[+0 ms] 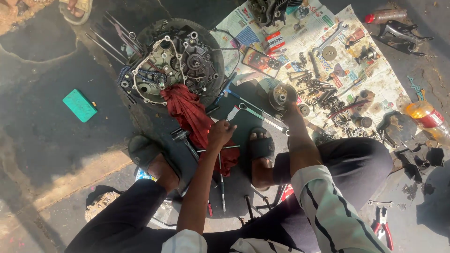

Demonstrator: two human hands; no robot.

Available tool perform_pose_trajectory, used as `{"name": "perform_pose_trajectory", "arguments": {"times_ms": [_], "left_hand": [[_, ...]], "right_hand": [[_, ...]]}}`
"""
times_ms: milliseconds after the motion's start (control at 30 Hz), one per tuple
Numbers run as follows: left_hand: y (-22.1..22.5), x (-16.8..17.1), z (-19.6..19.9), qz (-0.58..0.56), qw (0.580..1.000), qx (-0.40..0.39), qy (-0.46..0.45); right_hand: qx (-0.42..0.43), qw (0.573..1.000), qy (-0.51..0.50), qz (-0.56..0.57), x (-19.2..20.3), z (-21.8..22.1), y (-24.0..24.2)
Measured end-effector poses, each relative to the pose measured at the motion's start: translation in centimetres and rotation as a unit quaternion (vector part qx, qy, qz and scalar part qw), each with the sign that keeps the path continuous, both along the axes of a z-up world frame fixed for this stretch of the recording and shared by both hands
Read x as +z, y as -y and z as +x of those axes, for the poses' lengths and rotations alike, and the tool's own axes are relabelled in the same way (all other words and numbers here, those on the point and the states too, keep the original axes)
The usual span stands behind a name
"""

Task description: Dismantling and repairing components of a motorcycle engine on the ground.

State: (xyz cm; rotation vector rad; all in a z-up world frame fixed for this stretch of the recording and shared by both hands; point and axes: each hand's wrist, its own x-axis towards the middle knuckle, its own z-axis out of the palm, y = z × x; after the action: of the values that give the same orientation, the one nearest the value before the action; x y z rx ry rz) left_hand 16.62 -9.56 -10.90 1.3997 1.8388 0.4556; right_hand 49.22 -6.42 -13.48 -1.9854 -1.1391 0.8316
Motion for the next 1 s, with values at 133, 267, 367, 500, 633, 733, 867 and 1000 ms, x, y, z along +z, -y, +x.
{"name": "perform_pose_trajectory", "arguments": {"times_ms": [133,267,367,500,633,733,867,1000], "left_hand": [[-0.6,2.3,0.1,0.056,0.998,0.013,-0.037],[-2.9,5.5,-1.1,0.002,0.999,0.018,-0.026],[-5.5,9.1,-2.6,0.024,0.999,-0.032,-0.033],[-7.4,14.1,-6.8,0.032,0.987,-0.116,-0.103],[-1.5,18.8,-7.9,0.088,0.976,-0.124,-0.154],[5.5,24.9,-8.2,-0.162,0.984,0.006,0.069],[12.0,23.3,-8.9,-0.242,0.948,0.074,0.191],[15.1,20.8,-9.8,-0.177,0.982,0.065,0.02]], "right_hand": [[0.108,0.993,-0.02,0.049,0.1,-4.6,-2.1],[0.208,0.971,-0.036,0.116,1.3,-8.4,-4.7],[0.253,0.954,-0.029,0.161,-3.3,-3.7,-7.1],[0.158,0.798,-0.551,0.185,-7.3,-7.0,-6.5],[0.022,0.917,-0.351,-0.189,13.4,-15.8,4.6],[0.085,0.834,-0.515,-0.181,10.7,-17.9,9.1],[0.167,0.867,-0.419,-0.212,11.4,-19.7,12.7],[0.378,0.845,-0.301,-0.229,10.7,-20.2,11.9]]}}
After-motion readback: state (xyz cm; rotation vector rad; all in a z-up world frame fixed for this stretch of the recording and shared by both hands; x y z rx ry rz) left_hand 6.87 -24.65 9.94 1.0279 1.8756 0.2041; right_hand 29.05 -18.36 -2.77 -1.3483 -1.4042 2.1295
